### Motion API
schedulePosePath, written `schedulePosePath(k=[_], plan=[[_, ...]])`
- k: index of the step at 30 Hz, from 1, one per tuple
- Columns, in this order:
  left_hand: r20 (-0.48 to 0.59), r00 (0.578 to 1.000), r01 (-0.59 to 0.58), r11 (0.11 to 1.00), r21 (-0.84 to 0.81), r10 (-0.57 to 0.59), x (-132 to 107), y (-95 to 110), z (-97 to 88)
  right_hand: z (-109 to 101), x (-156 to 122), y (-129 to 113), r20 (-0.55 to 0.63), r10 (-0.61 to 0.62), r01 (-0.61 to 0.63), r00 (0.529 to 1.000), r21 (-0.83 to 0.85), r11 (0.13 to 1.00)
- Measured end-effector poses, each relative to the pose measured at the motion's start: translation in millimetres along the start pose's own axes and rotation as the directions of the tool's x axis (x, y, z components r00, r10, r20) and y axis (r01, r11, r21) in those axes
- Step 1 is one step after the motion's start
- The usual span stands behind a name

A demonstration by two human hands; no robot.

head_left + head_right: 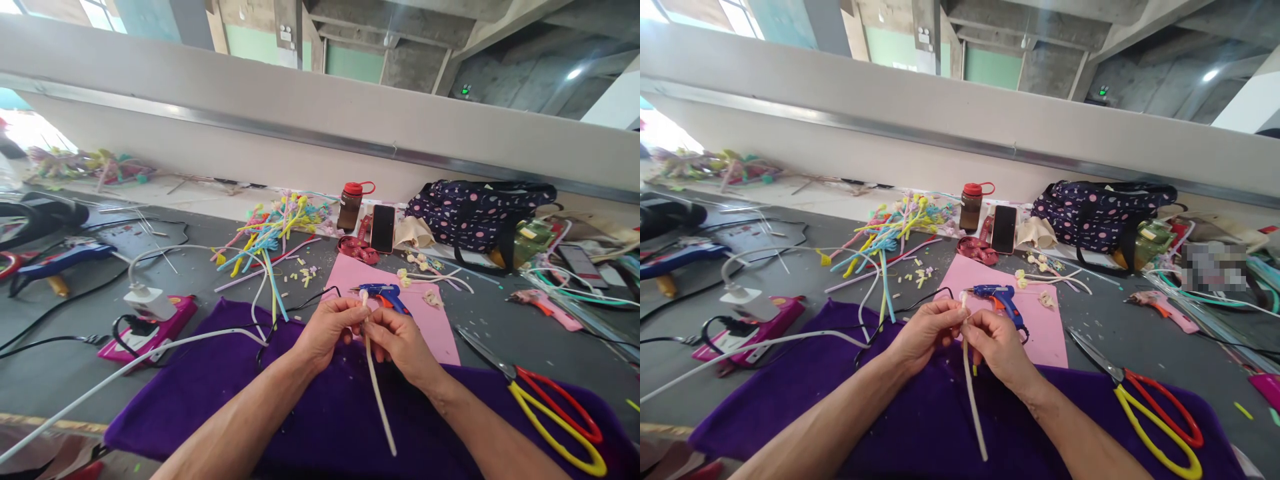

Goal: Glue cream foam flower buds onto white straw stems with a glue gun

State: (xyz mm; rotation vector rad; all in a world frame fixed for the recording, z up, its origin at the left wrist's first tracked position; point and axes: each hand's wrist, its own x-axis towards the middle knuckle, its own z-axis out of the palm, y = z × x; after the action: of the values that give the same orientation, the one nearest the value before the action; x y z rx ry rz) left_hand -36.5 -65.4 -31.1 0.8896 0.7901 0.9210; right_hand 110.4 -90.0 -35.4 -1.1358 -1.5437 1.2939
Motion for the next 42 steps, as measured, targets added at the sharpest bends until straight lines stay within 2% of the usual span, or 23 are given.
schedulePosePath(k=[5, 8, 11, 17, 23, 31, 42], plan=[[0.008, 1.000, 0.025, 0.999, -0.036, -0.025, 0, 2, -3.0, -3, -1, 1, 0.050, 0.000, 0.001, 0.999, -0.029, 1.000], [0.052, 0.997, 0.053, 0.997, -0.048, -0.051, -1, 4, -3.7, -13, 0, -3, -0.033, -0.041, 0.039, 0.999, -0.061, 0.997], [0.120, 0.984, 0.131, 0.991, -0.014, -0.129, -3, 5, -1.6, -28, 1, -9, -0.109, -0.104, 0.098, 0.989, -0.060, 0.993], [0.210, 0.950, 0.215, 0.972, 0.098, -0.231, -5, 2, 0.3, -45, -3, -14, 0.030, -0.201, 0.203, 0.979, -0.123, 0.971], [0.233, 0.944, 0.207, 0.969, 0.134, -0.234, -6, 0, 0.6, -46, -5, -19, 0.142, -0.256, 0.281, 0.956, -0.203, 0.938], [0.237, 0.933, 0.233, 0.957, 0.171, -0.270, -8, 3, 2.7, -46, -5, -20, 0.186, -0.243, 0.284, 0.952, -0.237, 0.929], [0.227, 0.932, 0.247, 0.954, 0.169, -0.281, -7, 3, 2.3, -43, -6, -18, 0.184, -0.235, 0.274, 0.954, -0.230, 0.934]])
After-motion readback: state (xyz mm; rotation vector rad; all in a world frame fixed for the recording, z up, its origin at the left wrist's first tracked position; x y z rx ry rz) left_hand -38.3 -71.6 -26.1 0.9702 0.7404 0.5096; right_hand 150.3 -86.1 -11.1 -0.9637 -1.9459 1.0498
